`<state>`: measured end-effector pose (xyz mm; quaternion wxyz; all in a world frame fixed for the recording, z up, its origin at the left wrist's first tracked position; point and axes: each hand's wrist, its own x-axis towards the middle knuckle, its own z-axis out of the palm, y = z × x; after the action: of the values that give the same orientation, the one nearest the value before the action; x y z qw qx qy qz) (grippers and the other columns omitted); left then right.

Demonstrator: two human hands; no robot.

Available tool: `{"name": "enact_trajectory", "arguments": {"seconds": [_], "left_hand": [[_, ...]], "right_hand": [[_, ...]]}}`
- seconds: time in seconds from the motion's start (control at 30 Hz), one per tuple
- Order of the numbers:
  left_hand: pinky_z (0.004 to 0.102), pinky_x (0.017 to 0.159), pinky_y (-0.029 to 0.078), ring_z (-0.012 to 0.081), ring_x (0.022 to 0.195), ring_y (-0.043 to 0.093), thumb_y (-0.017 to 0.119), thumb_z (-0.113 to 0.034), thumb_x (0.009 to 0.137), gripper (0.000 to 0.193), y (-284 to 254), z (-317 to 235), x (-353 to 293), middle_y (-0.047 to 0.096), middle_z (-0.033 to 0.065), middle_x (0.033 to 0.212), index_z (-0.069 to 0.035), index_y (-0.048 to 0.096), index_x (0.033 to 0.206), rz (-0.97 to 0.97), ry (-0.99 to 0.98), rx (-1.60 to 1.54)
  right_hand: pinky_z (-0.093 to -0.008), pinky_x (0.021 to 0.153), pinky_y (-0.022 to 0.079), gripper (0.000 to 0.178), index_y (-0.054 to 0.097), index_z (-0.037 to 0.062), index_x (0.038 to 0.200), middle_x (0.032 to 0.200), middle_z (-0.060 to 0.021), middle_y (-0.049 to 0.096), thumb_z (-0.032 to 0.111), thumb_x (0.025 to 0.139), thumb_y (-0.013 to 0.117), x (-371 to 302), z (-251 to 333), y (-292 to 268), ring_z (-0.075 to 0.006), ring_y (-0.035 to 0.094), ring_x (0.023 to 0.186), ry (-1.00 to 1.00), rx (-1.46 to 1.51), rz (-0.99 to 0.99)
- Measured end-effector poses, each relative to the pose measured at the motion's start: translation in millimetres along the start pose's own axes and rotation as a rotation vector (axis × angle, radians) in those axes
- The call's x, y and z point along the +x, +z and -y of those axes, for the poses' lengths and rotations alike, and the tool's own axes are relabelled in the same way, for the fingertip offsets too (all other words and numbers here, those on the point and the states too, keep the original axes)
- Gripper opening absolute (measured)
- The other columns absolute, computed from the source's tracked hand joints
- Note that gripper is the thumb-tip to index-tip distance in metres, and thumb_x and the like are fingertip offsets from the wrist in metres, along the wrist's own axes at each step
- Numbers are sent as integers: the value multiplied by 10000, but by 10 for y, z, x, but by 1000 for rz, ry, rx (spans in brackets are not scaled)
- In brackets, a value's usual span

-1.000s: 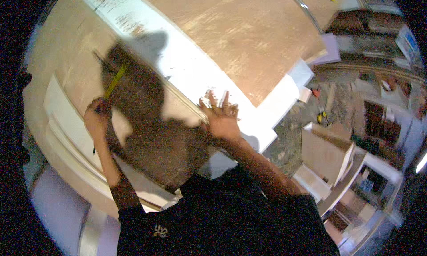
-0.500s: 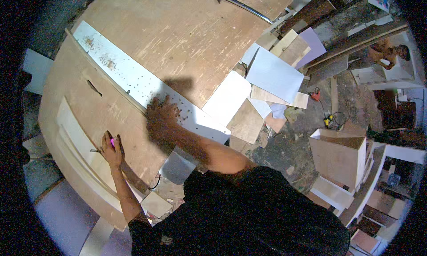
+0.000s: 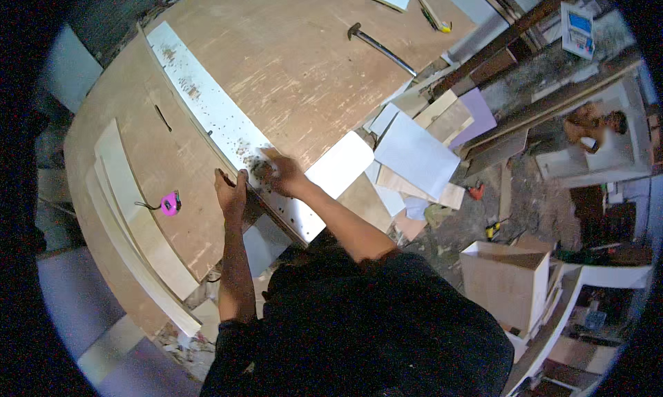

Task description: The person assembles a wooden structure by hammering nails into white panels and wooden planks. They measure and mark pieces with a tape measure and pencil, then secure them together on a workbench.

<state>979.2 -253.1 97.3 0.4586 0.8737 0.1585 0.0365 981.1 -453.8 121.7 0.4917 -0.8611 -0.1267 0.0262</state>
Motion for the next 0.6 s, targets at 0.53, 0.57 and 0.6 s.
{"name": "enact_trajectory", "arguments": {"seconds": [0.53,0.57,0.6], "left_hand": [[534,1085,389,500,1214,502,614,-109,895,639,488,317,134,497,337,1347,78,389,1463,-181,87,371],[529,1081,390,494,1207,499,616,-86,891,629,472,293,142,505,327,1325,72,397,1459,-188,77,318],[521,1064,399,479,1194,488,616,-18,868,607,455,253,134,517,304,1265,92,416,1431,-232,175,207]], "right_hand": [[-545,1176,314,842,347,126,1570,1576,-116,428,725,980,397,-1784,-2037,-942,-308,421,1432,991,1185,-1171],[-548,1165,339,926,354,85,1571,1553,-143,462,786,967,325,-1216,-2186,-1018,-356,451,1404,757,1196,-915],[-549,1146,363,1006,366,43,1559,1539,-169,474,832,936,325,-1131,-2084,-1007,-381,466,1381,815,1326,-934]]}}
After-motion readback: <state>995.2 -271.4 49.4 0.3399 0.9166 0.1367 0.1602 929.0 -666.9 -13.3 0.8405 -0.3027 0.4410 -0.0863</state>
